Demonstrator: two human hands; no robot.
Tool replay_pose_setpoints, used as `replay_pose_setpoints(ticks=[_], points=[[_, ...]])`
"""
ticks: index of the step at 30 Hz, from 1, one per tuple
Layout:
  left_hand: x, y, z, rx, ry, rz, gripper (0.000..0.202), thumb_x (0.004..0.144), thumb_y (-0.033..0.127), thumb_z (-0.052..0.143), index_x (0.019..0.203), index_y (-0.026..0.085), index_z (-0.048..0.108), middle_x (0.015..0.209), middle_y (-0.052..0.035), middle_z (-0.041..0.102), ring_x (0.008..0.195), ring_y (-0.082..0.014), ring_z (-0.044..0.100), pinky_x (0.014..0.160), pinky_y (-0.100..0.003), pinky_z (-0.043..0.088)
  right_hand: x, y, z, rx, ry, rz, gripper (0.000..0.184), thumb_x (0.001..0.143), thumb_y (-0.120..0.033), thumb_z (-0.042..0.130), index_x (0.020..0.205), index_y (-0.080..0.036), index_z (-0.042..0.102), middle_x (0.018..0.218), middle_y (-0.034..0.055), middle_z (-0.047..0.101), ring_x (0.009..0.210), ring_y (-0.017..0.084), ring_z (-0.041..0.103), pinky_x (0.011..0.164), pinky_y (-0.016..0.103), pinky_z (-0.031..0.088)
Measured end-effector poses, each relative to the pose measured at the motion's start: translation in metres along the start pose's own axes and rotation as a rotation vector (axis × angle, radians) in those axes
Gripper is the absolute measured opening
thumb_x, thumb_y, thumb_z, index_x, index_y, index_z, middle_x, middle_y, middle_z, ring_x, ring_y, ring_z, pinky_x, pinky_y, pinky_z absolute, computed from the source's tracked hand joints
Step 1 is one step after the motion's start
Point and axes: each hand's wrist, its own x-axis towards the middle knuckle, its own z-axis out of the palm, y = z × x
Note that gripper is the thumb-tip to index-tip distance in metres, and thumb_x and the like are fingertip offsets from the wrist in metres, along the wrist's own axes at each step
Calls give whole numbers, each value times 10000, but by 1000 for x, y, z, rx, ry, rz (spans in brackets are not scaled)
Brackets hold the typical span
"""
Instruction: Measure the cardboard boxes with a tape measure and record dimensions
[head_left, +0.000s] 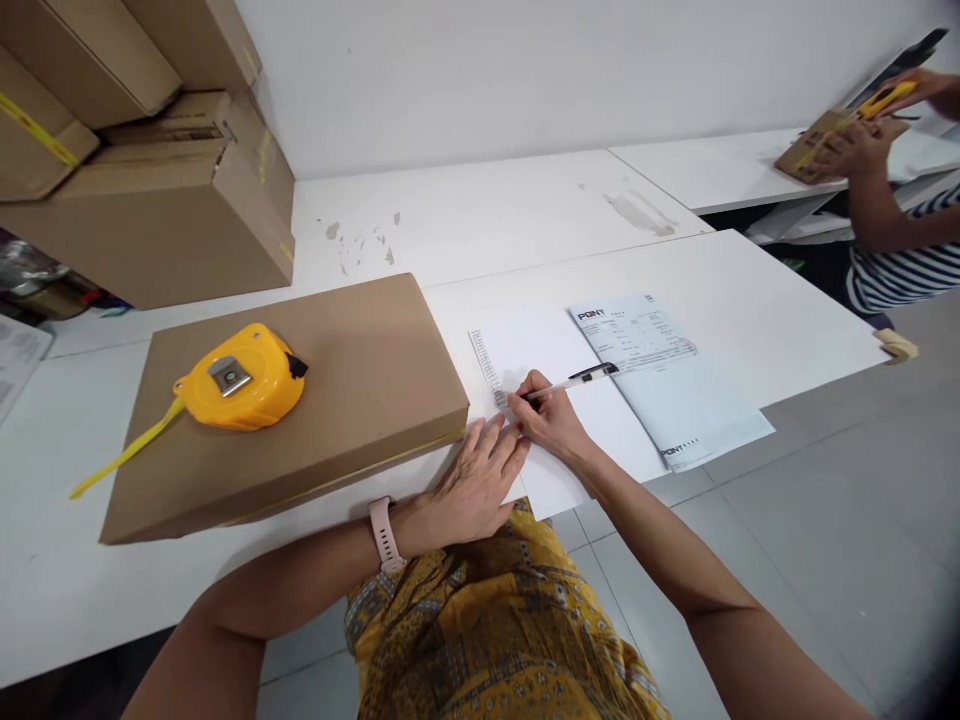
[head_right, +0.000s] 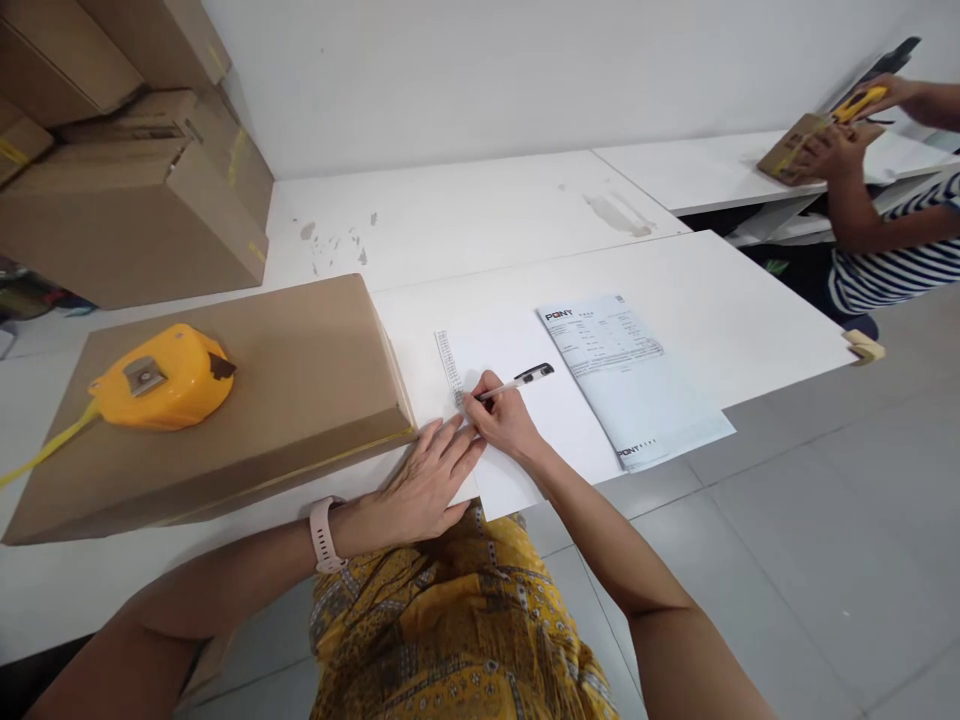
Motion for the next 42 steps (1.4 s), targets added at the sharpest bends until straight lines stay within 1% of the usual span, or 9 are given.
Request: replay_pose_setpoints(ticks=[7, 18, 25, 34, 42], points=[[0, 0, 3, 21, 4, 3, 806, 914, 440, 574, 1545, 9, 316, 1589, -265, 375, 1495, -445, 269, 1228, -571, 127, 0, 2, 1, -19, -44, -11, 233, 894, -400, 614, 778, -238, 494, 584, -59, 451, 523, 124, 452, 497, 263, 348], [-1, 0, 6, 47, 16, 11, 812, 929, 459, 553, 1554, 9, 294, 1592, -263, 372, 1505, -439, 253, 1236, -571, 110, 1, 6, 1, -12, -48, -12, 233, 895, -404, 620, 786, -237, 500, 586, -60, 459, 515, 120, 459, 488, 255, 349], [-1, 0, 6, 53, 21, 19, 814, 926, 460, 556, 1548, 1, 303, 1588, -277, 369, 1502, -450, 253, 1233, -578, 111, 1, 5, 1, -22, -56, -4, 249, 898, -424, 618, 785, -240, 494, 586, -55, 474, 517, 127, 468, 486, 259, 360], [-1, 0, 7, 57, 25, 13, 815, 919, 456, 565, 1549, 7, 308, 1592, -269, 371, 1502, -443, 263, 1238, -570, 100, 1, 3, 1, -49, -57, -20, 231, 893, -398, 620, 773, -239, 504, 596, -45, 496, 538, 134, 469, 502, 267, 363], [-1, 0, 4, 63, 25, 21, 804, 927, 452, 550, 1547, 1, 309, 1586, -274, 378, 1495, -445, 275, 1233, -577, 110, 1, 4, 1, -36, -56, -13, 237, 894, -397, 617, 768, -241, 491, 589, -51, 481, 531, 128, 461, 501, 263, 352]])
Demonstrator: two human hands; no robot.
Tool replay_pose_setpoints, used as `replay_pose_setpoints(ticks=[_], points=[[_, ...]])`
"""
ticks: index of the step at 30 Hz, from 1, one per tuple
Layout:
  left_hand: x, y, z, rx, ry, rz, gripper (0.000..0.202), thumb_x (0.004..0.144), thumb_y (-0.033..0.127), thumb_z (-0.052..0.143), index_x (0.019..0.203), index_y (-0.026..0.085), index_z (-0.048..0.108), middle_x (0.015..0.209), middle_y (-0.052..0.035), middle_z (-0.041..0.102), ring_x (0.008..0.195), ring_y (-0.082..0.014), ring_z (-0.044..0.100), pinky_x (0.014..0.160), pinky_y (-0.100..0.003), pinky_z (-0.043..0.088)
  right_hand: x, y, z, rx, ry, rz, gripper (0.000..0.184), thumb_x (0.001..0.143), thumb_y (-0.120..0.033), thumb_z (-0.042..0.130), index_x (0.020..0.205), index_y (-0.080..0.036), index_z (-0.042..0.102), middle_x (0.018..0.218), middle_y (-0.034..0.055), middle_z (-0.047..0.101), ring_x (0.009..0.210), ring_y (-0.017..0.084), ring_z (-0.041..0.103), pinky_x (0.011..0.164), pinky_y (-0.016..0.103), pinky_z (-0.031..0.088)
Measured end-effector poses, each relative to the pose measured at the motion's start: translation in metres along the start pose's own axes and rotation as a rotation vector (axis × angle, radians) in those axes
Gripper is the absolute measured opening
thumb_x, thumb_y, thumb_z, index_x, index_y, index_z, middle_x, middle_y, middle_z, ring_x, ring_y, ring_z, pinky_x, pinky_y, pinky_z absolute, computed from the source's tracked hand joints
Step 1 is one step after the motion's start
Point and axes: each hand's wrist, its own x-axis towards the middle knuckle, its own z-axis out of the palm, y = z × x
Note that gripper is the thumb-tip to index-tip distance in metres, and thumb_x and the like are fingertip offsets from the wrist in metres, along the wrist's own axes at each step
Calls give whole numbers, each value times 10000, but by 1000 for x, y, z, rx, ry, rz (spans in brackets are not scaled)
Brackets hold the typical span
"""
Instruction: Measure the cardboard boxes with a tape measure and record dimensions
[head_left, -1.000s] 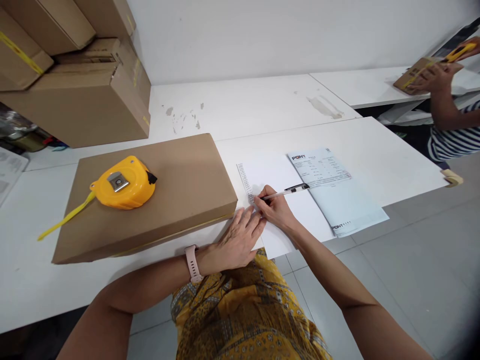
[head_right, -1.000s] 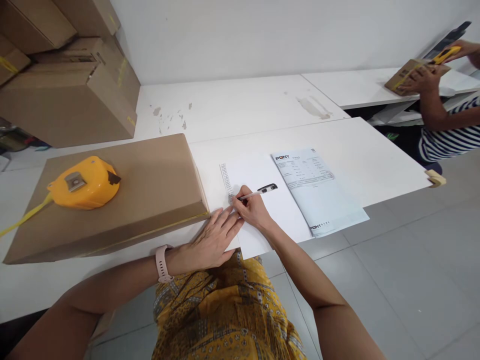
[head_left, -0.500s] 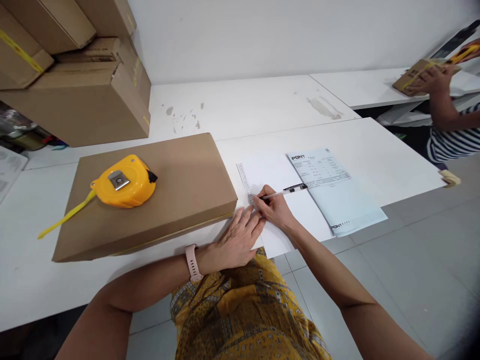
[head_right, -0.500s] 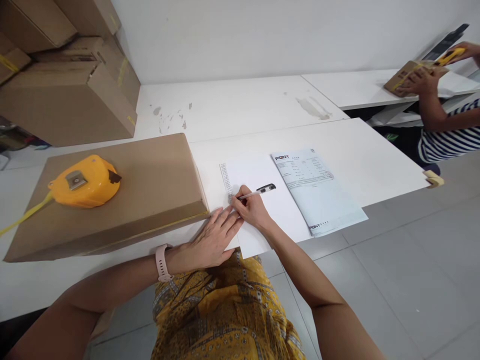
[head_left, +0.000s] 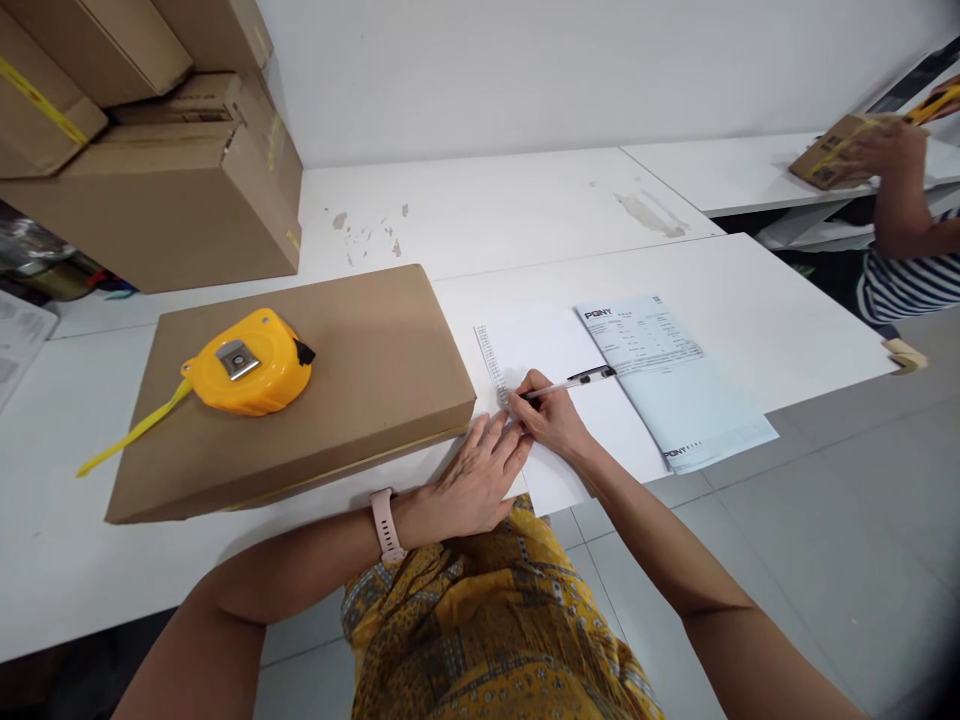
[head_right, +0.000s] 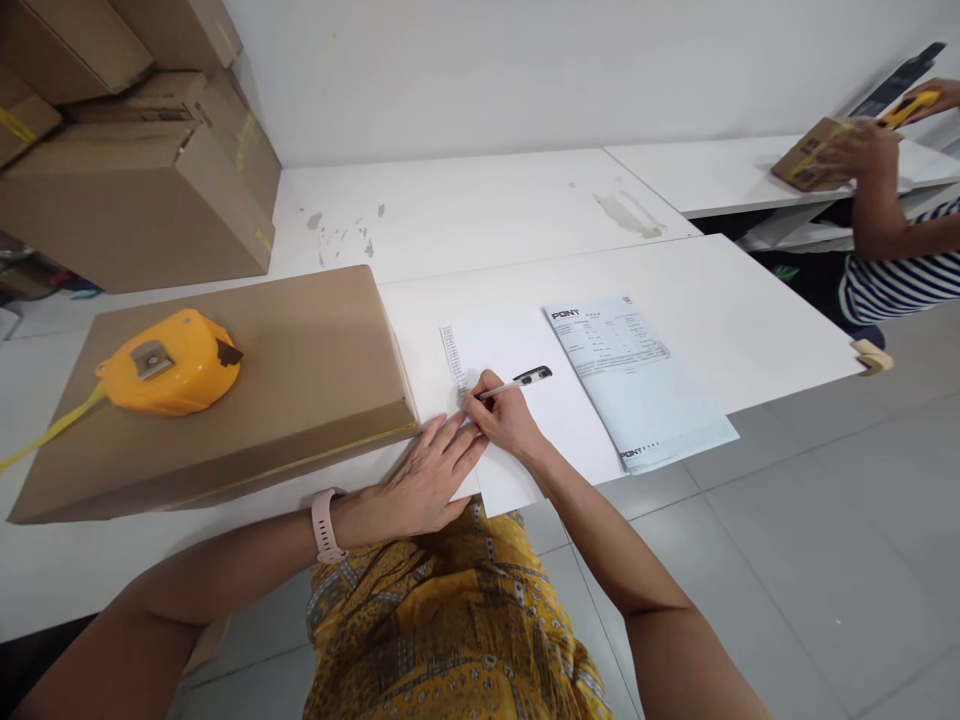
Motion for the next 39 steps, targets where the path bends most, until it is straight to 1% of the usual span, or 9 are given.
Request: replay_pose_setpoints(ticks=[6, 11, 16, 20, 24, 28, 33, 39], points=[[0, 1, 1, -5, 3, -7, 803, 931, 462, 543, 1551, 11, 304, 1601, -266, 362, 1508, -434, 257, 1239, -568, 97, 0, -2, 0, -3, -13, 26, 266, 872, -436, 633, 765, -244, 483, 571, -45, 490, 530, 137, 470, 493, 265, 360], [0, 1, -1, -10, -14, -13, 800, 931, 461, 535, 1557, 22, 298, 1604, -260, 361, 1506, -430, 262, 1237, -571, 101, -1, -4, -1, -21, -7, 23, 238, 880, -402, 615, 766, -246, 474, 563, -52, 471, 522, 132, 456, 494, 263, 354], [0, 0, 1, -10, -12, -5, 810, 932, 463, 541, 1552, 2, 299, 1597, -270, 364, 1501, -440, 263, 1235, -574, 91, 0, -3, 0, -1, 8, 14, 227, 878, -376, 621, 761, -241, 481, 585, -53, 472, 528, 129, 467, 500, 265, 362], [0, 0, 2, -4, -2, -9, 823, 922, 466, 556, 1551, 1, 299, 1592, -267, 371, 1504, -441, 254, 1240, -574, 79, -1, -1, 0, 25, 29, 19, 253, 884, -407, 623, 762, -239, 480, 582, -64, 447, 503, 117, 445, 484, 263, 348], [0, 0, -2, -7, -8, -4, 802, 931, 450, 540, 1552, 3, 301, 1591, -267, 373, 1506, -436, 253, 1236, -574, 107, -1, -2, 1, 21, 28, 21, 272, 889, -428, 623, 762, -239, 474, 582, -67, 437, 496, 113, 434, 478, 264, 343], [0, 0, -5, -9, -20, -5, 797, 935, 448, 532, 1553, 2, 298, 1587, -269, 378, 1502, -437, 260, 1232, -579, 117, -1, -2, 1, 29, 23, 16, 264, 894, -416, 623, 762, -242, 473, 583, -68, 439, 490, 112, 437, 472, 263, 345], [0, 1, -4, -14, -23, -12, 801, 930, 453, 542, 1554, 10, 305, 1592, -263, 374, 1503, -433, 261, 1234, -575, 111, -1, 0, 0, 27, 9, 29, 251, 887, -405, 628, 766, -243, 480, 575, -66, 460, 487, 121, 475, 470, 268, 365], [1, 0, -5, -13, -13, -6, 802, 929, 456, 557, 1550, 6, 321, 1582, -263, 385, 1495, -438, 273, 1231, -571, 122, -1, -2, 0, 14, 18, 24, 234, 890, -371, 621, 761, -243, 475, 563, -71, 446, 478, 114, 447, 462, 265, 340]])
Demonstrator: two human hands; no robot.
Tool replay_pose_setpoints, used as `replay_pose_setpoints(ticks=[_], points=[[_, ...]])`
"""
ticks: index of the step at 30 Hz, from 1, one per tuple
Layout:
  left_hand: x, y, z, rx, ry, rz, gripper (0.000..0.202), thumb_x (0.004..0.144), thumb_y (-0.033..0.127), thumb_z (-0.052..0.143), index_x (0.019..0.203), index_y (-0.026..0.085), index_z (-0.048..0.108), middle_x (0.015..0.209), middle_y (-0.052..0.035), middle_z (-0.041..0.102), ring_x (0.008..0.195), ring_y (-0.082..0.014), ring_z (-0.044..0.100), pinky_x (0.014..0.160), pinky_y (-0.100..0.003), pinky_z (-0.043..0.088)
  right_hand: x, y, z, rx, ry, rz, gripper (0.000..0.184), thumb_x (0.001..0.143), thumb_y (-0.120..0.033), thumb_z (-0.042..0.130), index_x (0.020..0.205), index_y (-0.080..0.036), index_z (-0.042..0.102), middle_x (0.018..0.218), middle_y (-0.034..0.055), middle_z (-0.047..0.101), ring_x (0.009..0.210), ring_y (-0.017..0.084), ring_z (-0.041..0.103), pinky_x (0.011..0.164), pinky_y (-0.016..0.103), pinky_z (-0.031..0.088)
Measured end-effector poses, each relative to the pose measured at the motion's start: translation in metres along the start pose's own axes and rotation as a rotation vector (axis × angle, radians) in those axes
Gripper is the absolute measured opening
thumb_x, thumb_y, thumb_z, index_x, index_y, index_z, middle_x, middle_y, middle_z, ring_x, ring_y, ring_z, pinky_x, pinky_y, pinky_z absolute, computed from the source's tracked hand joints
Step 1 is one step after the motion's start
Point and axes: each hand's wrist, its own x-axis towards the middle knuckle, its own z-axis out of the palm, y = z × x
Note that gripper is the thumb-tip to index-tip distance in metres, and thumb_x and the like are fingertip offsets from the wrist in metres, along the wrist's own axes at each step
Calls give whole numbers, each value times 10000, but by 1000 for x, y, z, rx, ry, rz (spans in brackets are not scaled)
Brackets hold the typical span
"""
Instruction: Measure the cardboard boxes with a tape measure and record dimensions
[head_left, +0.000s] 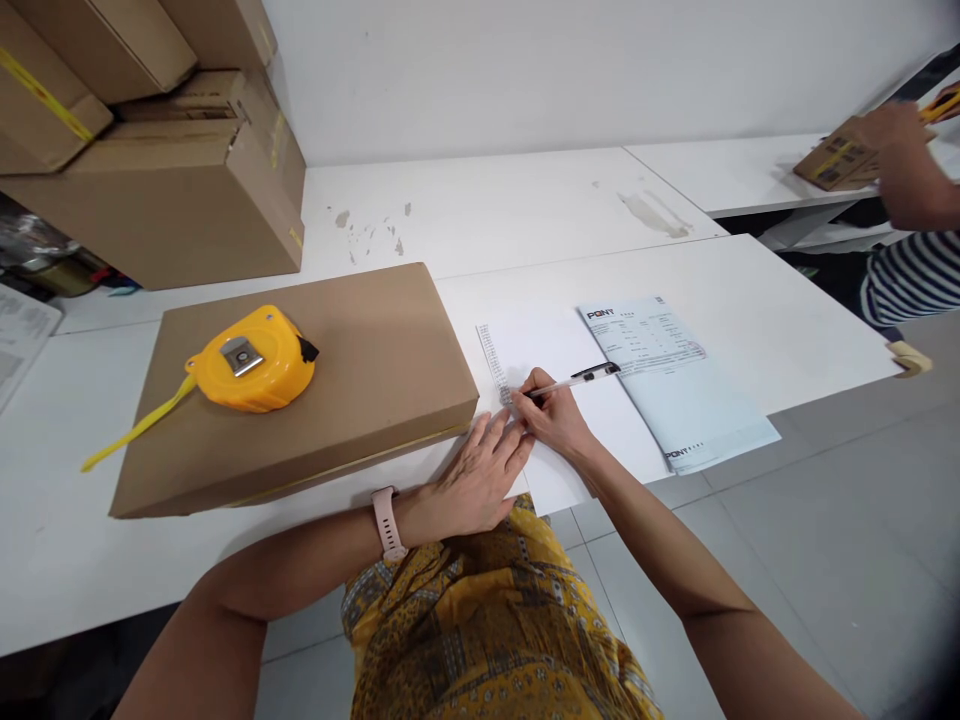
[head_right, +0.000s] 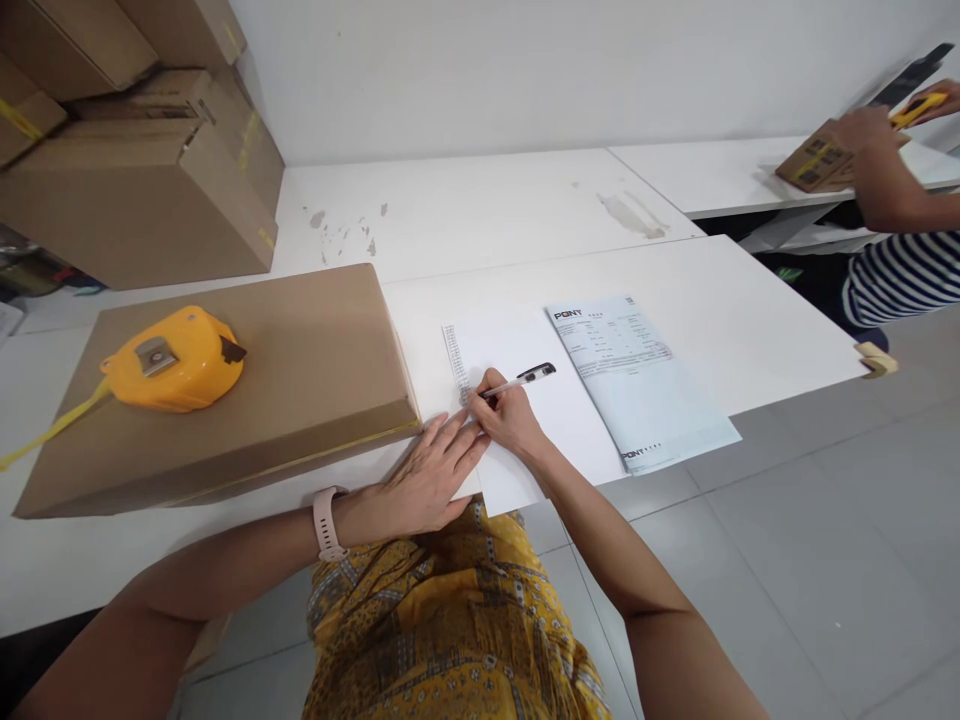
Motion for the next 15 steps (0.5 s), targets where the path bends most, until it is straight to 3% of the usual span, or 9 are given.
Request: replay_pose_setpoints(ticks=[15], points=[[-1, 0, -1, 11, -3, 0, 783, 938, 451, 533, 1547, 8, 319, 1577, -261, 399, 1497, -432, 275, 1233, -573, 121, 0, 0, 0, -15, 26, -3, 257, 891, -400, 621, 757, -242, 468, 569, -66, 441, 485, 113, 437, 471, 267, 337]])
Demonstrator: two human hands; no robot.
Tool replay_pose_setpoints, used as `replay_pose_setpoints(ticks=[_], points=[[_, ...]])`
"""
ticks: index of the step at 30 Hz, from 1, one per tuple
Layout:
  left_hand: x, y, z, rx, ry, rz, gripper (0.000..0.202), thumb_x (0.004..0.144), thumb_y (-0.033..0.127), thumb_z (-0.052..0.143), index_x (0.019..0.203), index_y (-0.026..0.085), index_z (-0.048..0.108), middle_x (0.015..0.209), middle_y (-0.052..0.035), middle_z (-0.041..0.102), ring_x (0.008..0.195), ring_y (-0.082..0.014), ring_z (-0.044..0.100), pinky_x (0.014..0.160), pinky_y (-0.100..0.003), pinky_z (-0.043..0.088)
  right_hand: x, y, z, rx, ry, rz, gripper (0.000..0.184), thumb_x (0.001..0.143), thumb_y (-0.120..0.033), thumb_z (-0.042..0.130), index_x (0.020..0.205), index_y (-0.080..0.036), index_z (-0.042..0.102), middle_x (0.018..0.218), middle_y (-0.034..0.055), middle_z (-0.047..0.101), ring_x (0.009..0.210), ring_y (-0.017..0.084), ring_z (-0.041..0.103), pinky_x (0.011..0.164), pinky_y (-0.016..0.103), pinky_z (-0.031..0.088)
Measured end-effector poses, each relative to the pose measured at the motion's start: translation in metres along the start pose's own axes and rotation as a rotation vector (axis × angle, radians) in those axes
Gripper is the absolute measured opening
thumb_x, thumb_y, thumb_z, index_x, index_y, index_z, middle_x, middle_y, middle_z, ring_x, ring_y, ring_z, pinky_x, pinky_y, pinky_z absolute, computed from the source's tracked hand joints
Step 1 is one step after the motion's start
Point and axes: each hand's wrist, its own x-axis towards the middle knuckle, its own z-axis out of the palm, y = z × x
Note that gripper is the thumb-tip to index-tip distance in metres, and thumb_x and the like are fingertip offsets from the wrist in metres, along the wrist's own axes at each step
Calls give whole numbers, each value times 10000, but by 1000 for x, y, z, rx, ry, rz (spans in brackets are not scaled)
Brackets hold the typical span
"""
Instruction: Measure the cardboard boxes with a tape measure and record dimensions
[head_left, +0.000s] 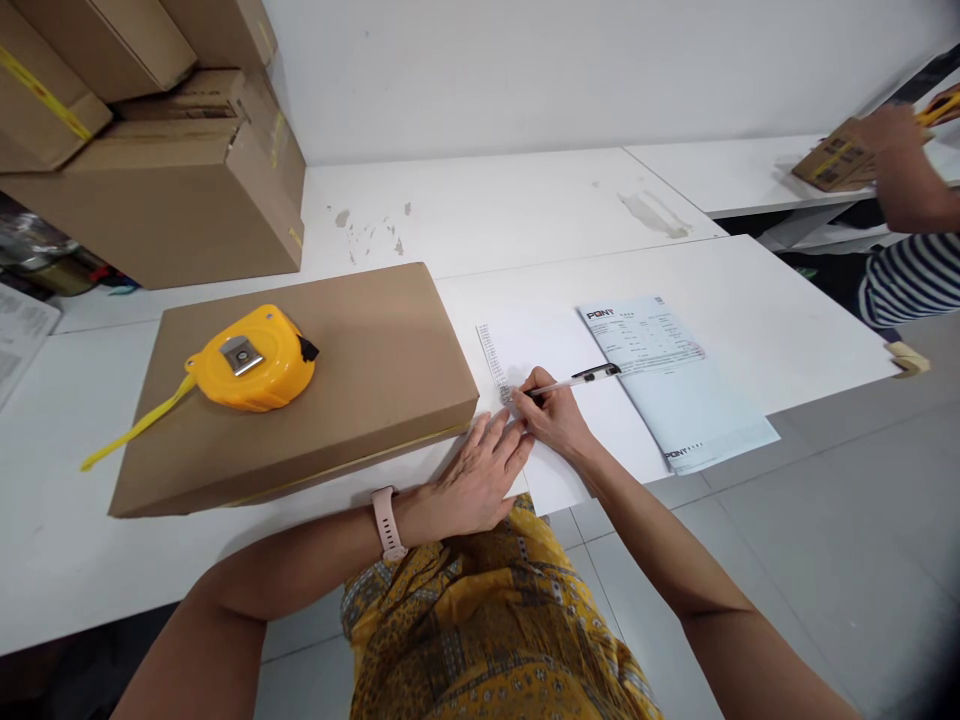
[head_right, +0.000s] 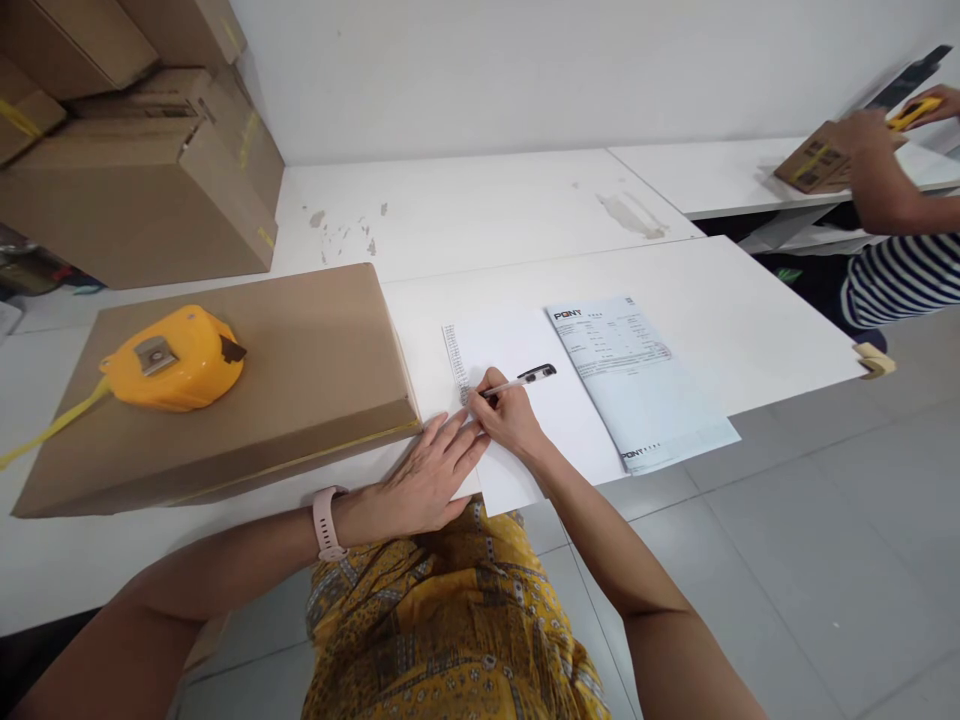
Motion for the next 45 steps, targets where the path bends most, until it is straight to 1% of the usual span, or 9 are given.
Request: replay_pose_setpoints(ticks=[9, 16, 20, 25, 29, 33, 39, 45], points=[[0, 1, 2, 0, 10, -4, 783, 933, 450, 542, 1545, 13, 324, 1575, -255, 403, 1494, -434, 278, 1230, -576, 132, 1, 2, 0, -5, -2, -2, 242, 887, -384, 625, 756, -241, 479, 566, -65, 461, 485, 118, 464, 474, 267, 350], [0, 0, 2, 6, 16, 6, 787, 938, 444, 545, 1545, -5, 320, 1570, -268, 401, 1488, -448, 281, 1226, -581, 139, 1, 1, 0, -7, 13, 6, 227, 877, -345, 623, 748, -242, 467, 549, -71, 445, 482, 116, 440, 470, 264, 330], [1, 1, 4, 14, 16, 3, 786, 935, 461, 549, 1538, 1, 339, 1562, -264, 415, 1479, -446, 298, 1222, -585, 148, 1, 1, 0, -17, 24, -18, 235, 884, -347, 613, 739, -240, 461, 562, -70, 442, 494, 110, 422, 477, 264, 324], [1, 1, 2, 18, 26, 4, 789, 931, 459, 559, 1535, -3, 347, 1556, -264, 422, 1475, -447, 308, 1221, -582, 156, 0, 0, -1, -29, 10, -15, 216, 884, -327, 606, 750, -241, 461, 558, -74, 444, 490, 111, 423, 481, 267, 320], [0, 1, 1, 24, 30, 8, 784, 931, 454, 565, 1531, -5, 353, 1570, -265, 408, 1472, -449, 312, 1217, -580, 170, 0, 0, -1, -38, 40, -29, 207, 877, -301, 608, 743, -238, 464, 559, -73, 445, 502, 110, 417, 496, 269, 304], [0, 1, 2, 24, 26, 8, 786, 937, 460, 557, 1533, -7, 349, 1567, -269, 410, 1472, -454, 307, 1216, -587, 166, 1, 0, -1, -41, 42, -21, 218, 884, -307, 605, 738, -238, 458, 548, -75, 438, 503, 109, 406, 500, 268, 292], [1, 1, 2, 16, 18, 4, 803, 928, 457, 569, 1539, -9, 336, 1563, -269, 413, 1478, -452, 299, 1220, -586, 154, 1, -1, -1, -50, 25, -20, 224, 888, -319, 605, 740, -239, 457, 550, -74, 447, 505, 110, 414, 503, 269, 304], [1, 1, 3, 22, 20, 5, 795, 934, 468, 553, 1539, -1, 339, 1562, -267, 417, 1475, -450, 305, 1220, -587, 151, 1, -2, -1, -57, 38, -6, 210, 880, -301, 602, 740, -240, 458, 542, -75, 448, 501, 111, 419, 497, 262, 299]])
